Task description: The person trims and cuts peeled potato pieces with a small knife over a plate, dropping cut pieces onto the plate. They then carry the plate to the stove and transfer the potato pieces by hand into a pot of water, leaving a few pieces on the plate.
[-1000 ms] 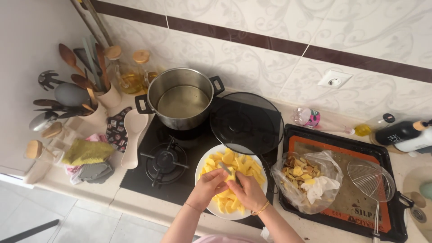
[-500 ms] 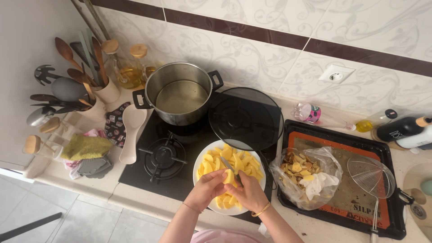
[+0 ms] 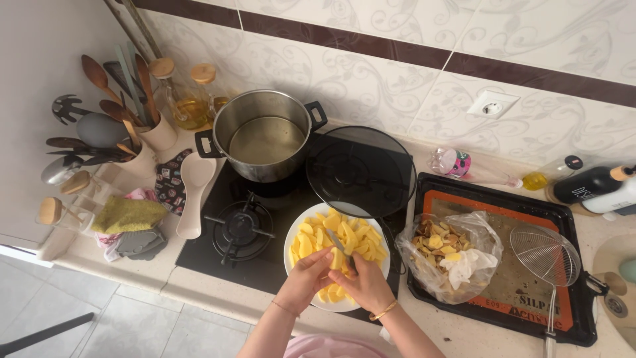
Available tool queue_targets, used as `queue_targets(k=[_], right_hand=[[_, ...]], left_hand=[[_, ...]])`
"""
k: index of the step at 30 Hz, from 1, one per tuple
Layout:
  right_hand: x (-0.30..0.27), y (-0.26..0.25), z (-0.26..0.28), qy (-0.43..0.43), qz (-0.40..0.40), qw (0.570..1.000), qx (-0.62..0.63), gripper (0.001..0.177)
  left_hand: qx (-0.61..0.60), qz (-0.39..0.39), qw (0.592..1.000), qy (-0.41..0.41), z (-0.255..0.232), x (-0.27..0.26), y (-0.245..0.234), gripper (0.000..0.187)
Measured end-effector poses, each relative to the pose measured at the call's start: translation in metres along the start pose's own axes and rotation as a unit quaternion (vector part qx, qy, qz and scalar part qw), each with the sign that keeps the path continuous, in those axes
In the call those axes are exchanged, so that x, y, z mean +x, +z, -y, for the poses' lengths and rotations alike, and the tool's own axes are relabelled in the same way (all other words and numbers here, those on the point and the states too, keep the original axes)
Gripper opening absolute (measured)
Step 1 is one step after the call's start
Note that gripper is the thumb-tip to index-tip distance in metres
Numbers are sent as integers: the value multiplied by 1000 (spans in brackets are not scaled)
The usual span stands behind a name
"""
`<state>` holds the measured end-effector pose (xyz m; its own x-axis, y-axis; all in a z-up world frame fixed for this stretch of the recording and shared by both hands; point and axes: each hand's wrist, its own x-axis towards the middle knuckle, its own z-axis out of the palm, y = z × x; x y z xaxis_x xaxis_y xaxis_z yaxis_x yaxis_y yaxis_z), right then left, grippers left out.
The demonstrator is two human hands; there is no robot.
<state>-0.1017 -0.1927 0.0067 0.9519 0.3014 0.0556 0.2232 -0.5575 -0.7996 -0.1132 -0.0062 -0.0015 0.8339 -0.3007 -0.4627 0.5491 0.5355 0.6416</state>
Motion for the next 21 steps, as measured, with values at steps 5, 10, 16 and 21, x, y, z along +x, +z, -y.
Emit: queue_targets(k=[5,10,16,21], right_hand=[[-3,4,-2,-13,-5,1000,-20,62],[-10,14,-7,37,2,999,2,59],[-7,7,-1,94,12,995,34,57],[-4,6,-7,-30,-27,998,-54,64]], left_hand=[[-6,1,1000,-7,6,0,-6,47],[-4,4,1000,27,9,1,-1,47],[17,-87,994,60,24,15,-12,43],[-10,-30,999,9,6,-4,4,44]])
